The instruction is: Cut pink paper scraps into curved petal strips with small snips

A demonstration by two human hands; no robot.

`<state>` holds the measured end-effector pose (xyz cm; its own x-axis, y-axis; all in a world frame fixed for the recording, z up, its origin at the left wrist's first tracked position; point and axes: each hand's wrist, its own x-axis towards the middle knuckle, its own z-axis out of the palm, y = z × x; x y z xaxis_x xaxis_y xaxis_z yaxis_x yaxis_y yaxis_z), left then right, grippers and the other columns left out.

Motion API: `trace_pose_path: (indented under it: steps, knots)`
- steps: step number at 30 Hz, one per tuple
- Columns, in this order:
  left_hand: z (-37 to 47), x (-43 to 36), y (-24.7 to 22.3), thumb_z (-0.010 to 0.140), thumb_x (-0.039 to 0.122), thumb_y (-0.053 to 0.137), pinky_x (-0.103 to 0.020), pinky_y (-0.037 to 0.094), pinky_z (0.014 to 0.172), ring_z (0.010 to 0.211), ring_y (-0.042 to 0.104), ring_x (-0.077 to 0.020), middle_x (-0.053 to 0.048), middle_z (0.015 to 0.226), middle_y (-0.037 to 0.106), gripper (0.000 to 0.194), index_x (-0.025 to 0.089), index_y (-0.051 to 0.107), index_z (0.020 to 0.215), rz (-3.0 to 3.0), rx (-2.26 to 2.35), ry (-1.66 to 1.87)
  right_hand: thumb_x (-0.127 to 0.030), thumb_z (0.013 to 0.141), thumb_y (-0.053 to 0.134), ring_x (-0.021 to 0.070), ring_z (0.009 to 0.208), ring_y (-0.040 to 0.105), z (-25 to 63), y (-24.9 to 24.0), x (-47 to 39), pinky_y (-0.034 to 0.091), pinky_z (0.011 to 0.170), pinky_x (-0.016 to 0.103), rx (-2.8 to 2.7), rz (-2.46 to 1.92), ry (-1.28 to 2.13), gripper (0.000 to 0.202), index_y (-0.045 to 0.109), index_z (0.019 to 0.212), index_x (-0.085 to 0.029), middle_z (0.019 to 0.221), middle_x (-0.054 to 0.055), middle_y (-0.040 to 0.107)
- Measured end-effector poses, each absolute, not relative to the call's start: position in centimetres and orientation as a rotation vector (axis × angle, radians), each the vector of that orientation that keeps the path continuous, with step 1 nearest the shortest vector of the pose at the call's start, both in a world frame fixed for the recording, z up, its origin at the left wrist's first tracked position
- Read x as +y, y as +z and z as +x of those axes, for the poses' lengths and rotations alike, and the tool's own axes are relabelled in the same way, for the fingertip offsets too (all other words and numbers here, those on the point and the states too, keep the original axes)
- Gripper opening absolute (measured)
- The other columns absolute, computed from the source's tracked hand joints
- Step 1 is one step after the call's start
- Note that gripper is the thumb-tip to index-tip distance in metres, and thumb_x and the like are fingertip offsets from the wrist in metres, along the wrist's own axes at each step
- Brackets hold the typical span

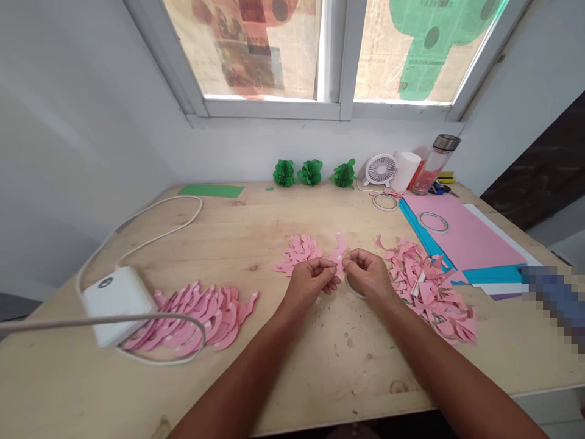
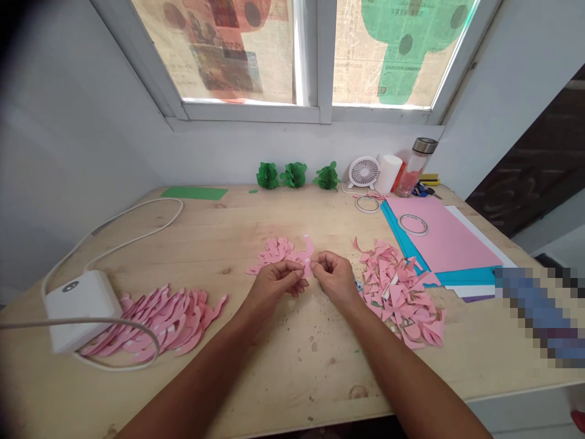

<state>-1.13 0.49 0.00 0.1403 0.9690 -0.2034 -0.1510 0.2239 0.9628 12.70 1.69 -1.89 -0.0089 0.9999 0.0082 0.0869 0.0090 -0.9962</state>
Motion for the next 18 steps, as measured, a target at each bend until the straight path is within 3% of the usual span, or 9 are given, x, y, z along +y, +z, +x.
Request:
trace_pose_path:
  steps: [6, 18]
  knots:
    - [-1.6, 0.9, -0.3, 0.062, 0.026, 0.065, -0.021, 0.043, 0.045, 0.045, 0.054, -0.0101, -0.003, 0.056, 0.064, 0.018, 0.012, 0.059, 0.072, 0.934, 1.137, 1.135, -0.033, 0.072, 0.052, 0.0118, 0.055, 0.05, 13.9, -1.5, 2.2, 0.038, 0.052, 0.022, -1.331, -1.299, 0.986, 0.019, 0.059, 0.073, -0.015, 0.061, 0.0, 0.056]
    - [-1.8, 1.1, -0.1, 0.06, 0.027, 0.065, -0.022, 0.044, 0.045, 0.045, 0.054, -0.0103, -0.004, 0.058, 0.064, 0.024, 0.011, 0.06, 0.077, 0.859, 1.211, 1.215, -0.023, 0.077, 0.05, 0.0174, 0.078, 0.054, 15.7, -0.9, 2.6, 0.035, 0.067, 0.027, -2.028, -1.729, 0.228, 0.013, 0.063, 0.08, -0.019, 0.079, 0.004, 0.064]
